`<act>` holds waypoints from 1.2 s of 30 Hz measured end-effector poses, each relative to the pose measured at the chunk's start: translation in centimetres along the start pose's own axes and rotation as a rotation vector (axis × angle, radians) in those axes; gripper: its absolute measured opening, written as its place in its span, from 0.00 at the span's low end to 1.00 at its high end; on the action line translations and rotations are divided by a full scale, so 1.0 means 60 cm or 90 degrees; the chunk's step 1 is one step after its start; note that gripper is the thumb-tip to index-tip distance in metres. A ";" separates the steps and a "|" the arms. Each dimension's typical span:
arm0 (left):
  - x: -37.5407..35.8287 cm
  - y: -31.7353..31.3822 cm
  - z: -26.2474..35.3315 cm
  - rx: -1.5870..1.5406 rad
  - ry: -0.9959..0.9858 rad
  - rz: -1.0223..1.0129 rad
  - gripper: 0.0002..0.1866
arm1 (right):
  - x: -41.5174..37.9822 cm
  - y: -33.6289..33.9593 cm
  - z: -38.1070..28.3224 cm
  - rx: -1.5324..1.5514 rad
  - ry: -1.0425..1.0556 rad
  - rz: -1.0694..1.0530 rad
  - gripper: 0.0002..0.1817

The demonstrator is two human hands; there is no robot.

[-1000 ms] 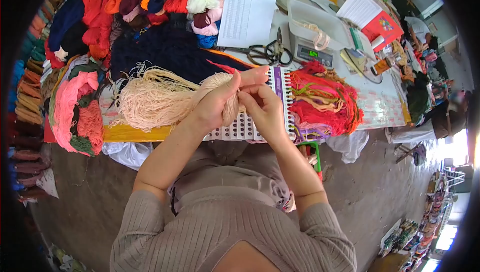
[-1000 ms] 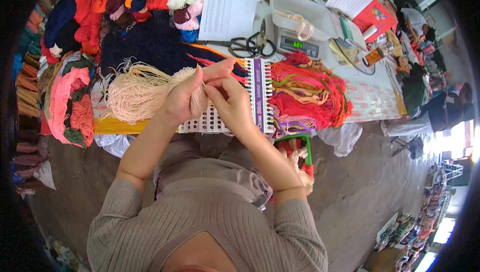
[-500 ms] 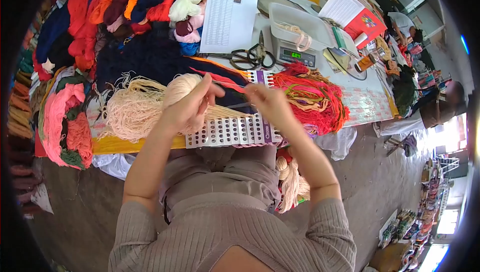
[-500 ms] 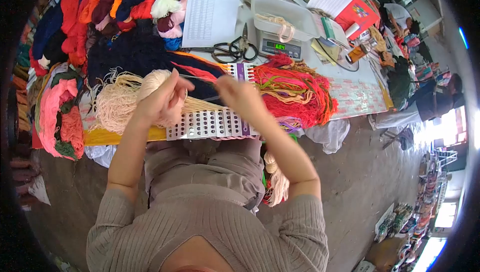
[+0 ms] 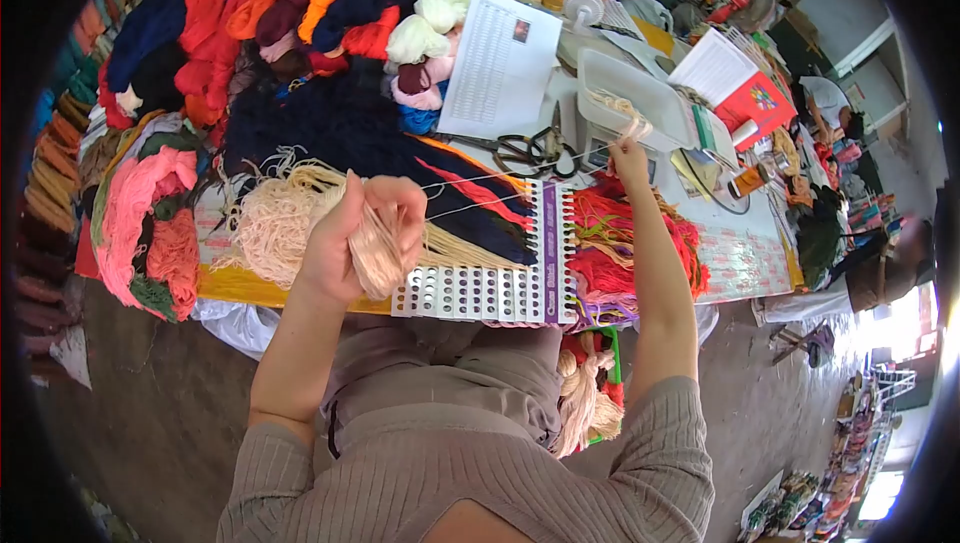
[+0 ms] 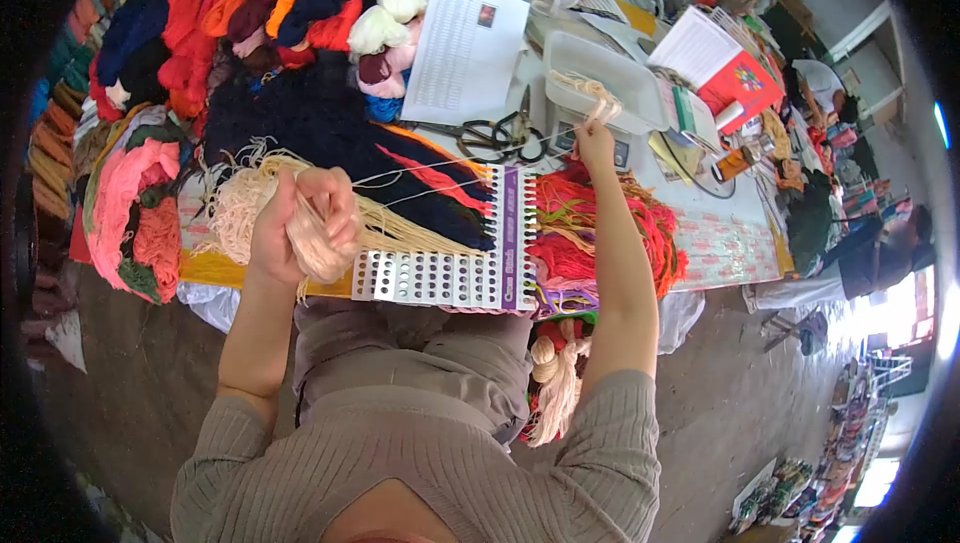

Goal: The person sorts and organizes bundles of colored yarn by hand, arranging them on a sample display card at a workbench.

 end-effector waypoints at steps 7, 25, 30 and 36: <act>0.023 0.038 -0.001 -0.086 -0.062 0.124 0.25 | -0.427 -0.091 -0.346 -0.036 0.168 -0.669 0.08; -0.013 -0.047 -0.066 -0.206 0.088 0.014 0.34 | -0.458 -0.012 -0.552 -0.070 0.333 -0.393 0.13; -0.010 -0.075 -0.040 -0.258 0.026 -0.036 0.34 | -0.502 -0.049 -0.514 -0.213 0.428 -0.444 0.10; -0.015 -0.029 -0.035 -0.166 -0.037 0.059 0.30 | -0.470 0.014 -0.529 0.055 0.392 -0.214 0.10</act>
Point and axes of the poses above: each hand's wrist, its own x-axis towards the middle knuckle, its own y-axis out of the back of the hand, z = x × y, the point moved 8 cm from there along x, towards the middle knuckle, and after that the axes turned 9 degrees about -x, right-handed, at the moved point
